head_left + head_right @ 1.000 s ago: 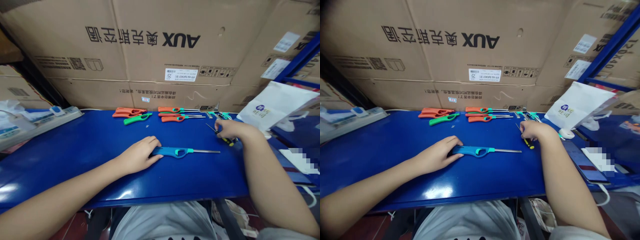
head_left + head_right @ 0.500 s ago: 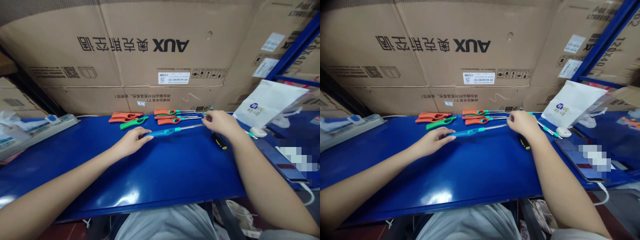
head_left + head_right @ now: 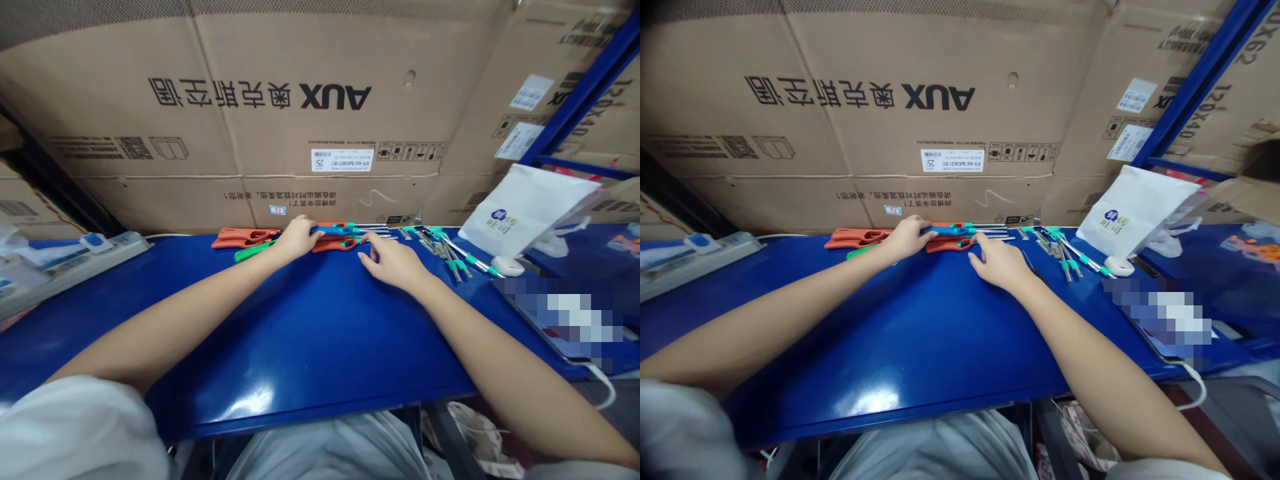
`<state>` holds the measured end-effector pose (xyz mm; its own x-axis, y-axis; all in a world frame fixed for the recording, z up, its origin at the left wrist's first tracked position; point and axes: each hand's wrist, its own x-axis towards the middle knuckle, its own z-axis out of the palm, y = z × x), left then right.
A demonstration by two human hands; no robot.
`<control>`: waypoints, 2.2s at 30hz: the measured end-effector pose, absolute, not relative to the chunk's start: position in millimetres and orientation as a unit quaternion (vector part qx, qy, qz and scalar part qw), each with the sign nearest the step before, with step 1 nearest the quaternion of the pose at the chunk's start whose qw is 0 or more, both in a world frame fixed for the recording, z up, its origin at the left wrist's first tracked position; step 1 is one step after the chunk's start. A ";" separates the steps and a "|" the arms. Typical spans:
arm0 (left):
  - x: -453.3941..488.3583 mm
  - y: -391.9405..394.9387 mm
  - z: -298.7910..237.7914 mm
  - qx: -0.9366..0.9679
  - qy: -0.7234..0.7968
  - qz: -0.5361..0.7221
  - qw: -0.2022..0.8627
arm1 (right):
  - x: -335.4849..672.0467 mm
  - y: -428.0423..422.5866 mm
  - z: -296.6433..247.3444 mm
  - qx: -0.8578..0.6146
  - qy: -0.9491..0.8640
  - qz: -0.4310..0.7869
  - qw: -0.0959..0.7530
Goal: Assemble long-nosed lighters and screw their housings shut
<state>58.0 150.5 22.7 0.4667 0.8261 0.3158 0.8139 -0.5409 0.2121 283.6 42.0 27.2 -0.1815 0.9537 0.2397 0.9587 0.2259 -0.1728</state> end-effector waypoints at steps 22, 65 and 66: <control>56.6 130.1 -1.6 0.908 0.379 0.151 -0.094 | 283.9 43.5 11.8 -0.566 -0.822 0.001 0.057; 56.3 100.2 4.3 0.881 0.450 0.059 -0.133 | 286.3 57.0 -10.2 -0.522 -0.846 0.067 0.082; 54.6 99.8 4.6 0.881 0.450 0.062 -0.132 | 286.3 57.0 -9.9 -0.522 -0.846 0.068 0.084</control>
